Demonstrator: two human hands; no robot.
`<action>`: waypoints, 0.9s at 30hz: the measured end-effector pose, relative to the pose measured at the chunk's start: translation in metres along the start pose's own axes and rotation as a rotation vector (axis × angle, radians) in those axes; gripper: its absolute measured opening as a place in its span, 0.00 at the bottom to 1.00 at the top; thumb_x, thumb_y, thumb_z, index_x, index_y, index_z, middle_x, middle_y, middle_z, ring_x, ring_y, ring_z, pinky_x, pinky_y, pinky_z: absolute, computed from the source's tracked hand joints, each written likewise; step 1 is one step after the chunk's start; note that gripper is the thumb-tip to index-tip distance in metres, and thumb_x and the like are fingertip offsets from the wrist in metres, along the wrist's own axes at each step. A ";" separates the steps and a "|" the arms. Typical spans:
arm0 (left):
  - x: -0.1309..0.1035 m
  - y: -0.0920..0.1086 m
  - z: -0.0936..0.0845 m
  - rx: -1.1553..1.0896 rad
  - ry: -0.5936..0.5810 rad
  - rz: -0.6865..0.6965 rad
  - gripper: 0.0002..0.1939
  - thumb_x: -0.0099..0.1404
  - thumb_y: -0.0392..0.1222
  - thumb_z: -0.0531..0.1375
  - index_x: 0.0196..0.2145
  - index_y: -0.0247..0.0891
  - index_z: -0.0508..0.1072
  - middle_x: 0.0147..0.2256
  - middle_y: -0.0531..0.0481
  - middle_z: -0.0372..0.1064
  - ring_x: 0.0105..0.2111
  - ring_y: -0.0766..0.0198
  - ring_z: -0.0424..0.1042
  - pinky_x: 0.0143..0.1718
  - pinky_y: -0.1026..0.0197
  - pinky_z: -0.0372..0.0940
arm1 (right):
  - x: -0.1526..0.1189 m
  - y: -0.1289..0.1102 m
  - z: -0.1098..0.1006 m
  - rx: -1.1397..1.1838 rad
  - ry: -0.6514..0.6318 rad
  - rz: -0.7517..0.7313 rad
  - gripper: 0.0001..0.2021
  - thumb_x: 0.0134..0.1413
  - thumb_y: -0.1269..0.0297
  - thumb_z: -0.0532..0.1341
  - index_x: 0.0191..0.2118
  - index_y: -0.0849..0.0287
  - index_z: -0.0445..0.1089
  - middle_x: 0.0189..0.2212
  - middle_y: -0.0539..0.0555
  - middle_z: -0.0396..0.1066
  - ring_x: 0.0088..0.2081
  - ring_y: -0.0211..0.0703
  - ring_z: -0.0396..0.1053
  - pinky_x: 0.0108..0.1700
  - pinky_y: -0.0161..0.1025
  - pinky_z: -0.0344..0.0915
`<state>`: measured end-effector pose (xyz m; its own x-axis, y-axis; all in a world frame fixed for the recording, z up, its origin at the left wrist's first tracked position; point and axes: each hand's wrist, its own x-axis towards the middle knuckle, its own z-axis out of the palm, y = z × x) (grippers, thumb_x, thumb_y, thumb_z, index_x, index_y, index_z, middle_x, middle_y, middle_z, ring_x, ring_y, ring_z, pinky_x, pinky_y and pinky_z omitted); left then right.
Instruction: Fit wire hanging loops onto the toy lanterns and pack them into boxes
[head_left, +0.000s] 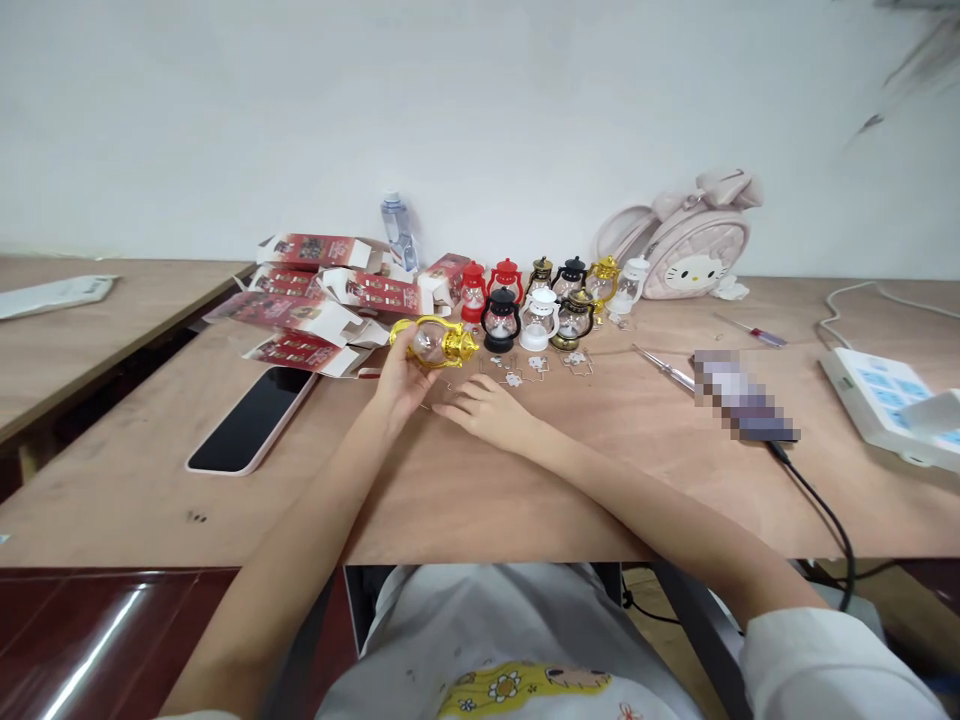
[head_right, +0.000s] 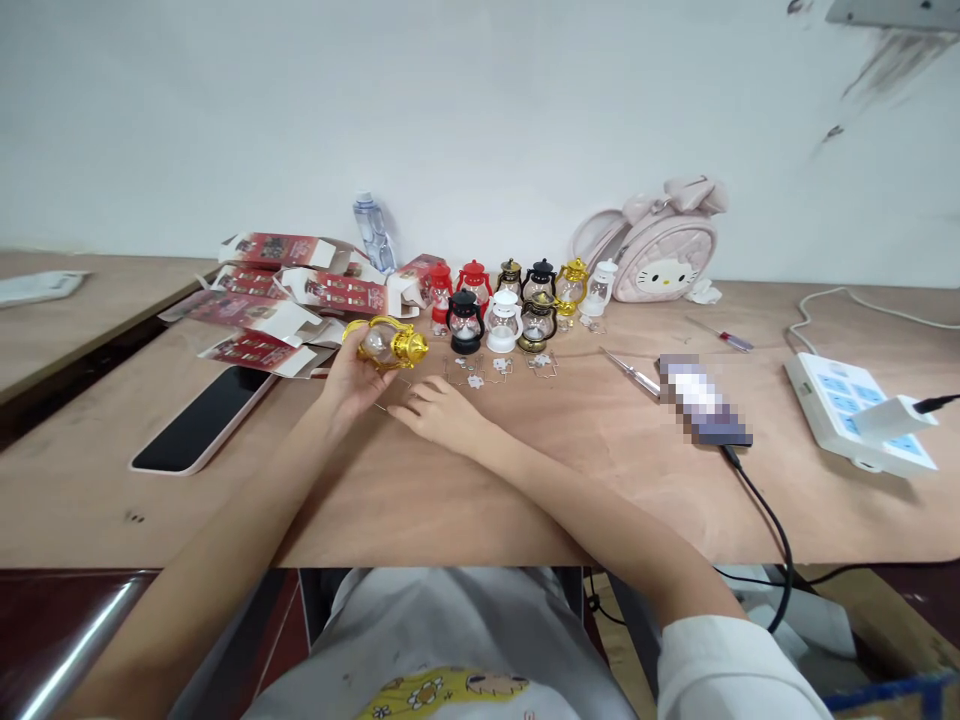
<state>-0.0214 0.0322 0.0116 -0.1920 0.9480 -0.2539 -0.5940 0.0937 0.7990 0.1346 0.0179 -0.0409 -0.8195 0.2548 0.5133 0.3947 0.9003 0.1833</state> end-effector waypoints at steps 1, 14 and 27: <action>0.000 0.000 -0.001 0.001 0.005 0.005 0.07 0.61 0.44 0.60 0.35 0.39 0.71 0.31 0.52 0.73 0.33 0.66 0.74 0.32 0.68 0.71 | 0.002 -0.001 0.000 -0.016 -0.007 -0.016 0.14 0.62 0.76 0.51 0.41 0.54 0.71 0.31 0.53 0.75 0.40 0.43 0.66 0.43 0.44 0.60; 0.006 -0.004 -0.002 0.019 0.065 -0.045 0.03 0.61 0.37 0.59 0.34 0.36 0.70 0.30 0.50 0.73 0.29 0.64 0.74 0.31 0.61 0.74 | -0.043 0.005 -0.027 0.414 0.357 0.421 0.11 0.63 0.67 0.50 0.40 0.59 0.69 0.32 0.54 0.70 0.32 0.37 0.66 0.34 0.36 0.64; -0.009 -0.023 0.005 0.190 -0.038 -0.074 0.11 0.55 0.39 0.63 0.35 0.32 0.72 0.31 0.45 0.75 0.26 0.62 0.75 0.31 0.56 0.74 | -0.038 0.011 -0.020 0.995 0.567 0.991 0.13 0.53 0.52 0.61 0.34 0.58 0.66 0.22 0.45 0.66 0.20 0.30 0.61 0.23 0.31 0.59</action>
<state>-0.0019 0.0229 -0.0022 -0.1213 0.9470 -0.2975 -0.4464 0.2157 0.8684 0.1787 0.0112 -0.0420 -0.0432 0.9266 0.3735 0.0510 0.3754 -0.9255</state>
